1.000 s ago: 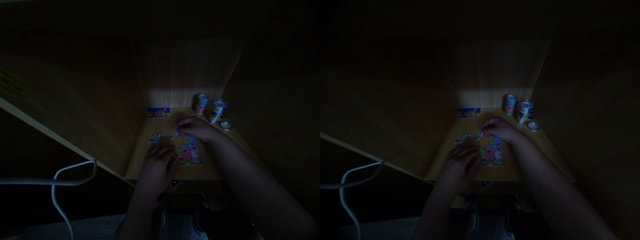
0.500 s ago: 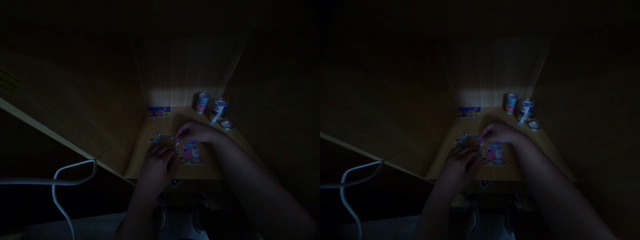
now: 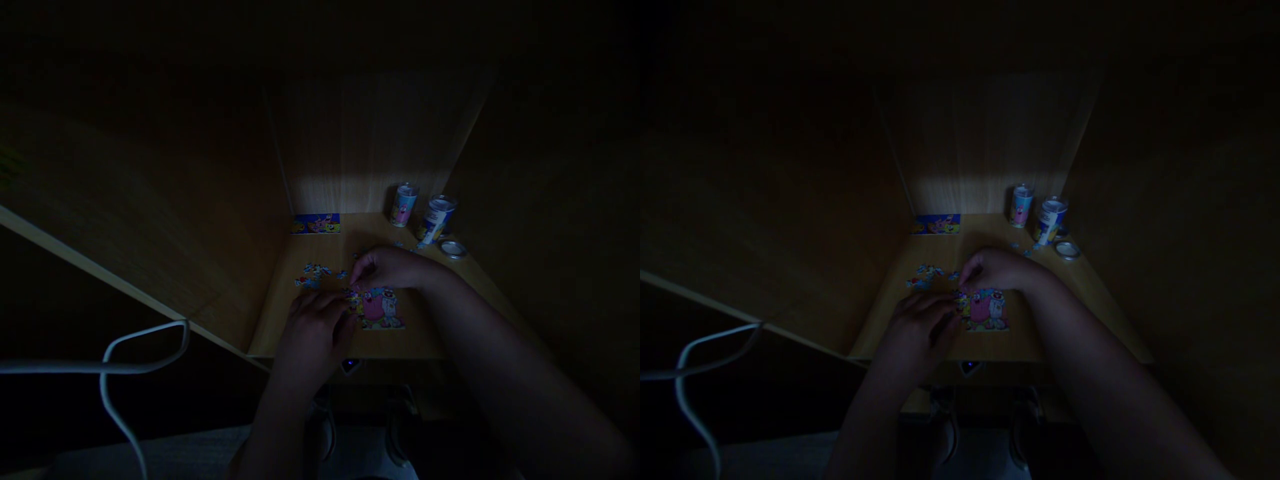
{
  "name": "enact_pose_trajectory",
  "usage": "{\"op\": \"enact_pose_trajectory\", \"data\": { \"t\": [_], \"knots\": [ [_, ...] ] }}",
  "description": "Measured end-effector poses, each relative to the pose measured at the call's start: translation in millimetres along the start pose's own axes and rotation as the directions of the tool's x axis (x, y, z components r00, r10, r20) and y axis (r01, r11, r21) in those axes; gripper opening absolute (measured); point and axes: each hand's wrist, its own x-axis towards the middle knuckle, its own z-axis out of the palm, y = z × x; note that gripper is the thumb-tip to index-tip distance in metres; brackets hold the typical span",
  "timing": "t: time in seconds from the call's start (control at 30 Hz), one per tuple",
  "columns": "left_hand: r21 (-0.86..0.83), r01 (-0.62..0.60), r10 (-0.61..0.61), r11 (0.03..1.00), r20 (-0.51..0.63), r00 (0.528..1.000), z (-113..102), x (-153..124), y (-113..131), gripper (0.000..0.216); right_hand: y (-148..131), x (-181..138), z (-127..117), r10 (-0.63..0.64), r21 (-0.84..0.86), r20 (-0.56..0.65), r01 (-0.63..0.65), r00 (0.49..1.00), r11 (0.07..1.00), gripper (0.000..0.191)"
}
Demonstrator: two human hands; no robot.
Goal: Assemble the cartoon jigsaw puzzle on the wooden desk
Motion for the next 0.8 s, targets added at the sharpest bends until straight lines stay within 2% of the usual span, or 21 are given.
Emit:
{"op": "enact_pose_trajectory", "data": {
  "t": [0.4,0.8],
  "knots": [
    [0.014,-0.014,0.014,1.000,0.004,1.000,0.2,0.8,0.1,0.012,2.5,5.1,9.7,-0.033,-0.011,-0.024,0.033,0.999,0.999,0.016],
    [0.009,-0.004,0.004,1.000,0.013,1.000,0.0,0.4,-1.1,0.010,-0.6,3.0,8.6,-0.055,-0.092,-0.013,0.053,0.998,0.994,0.014]
  ]
}}
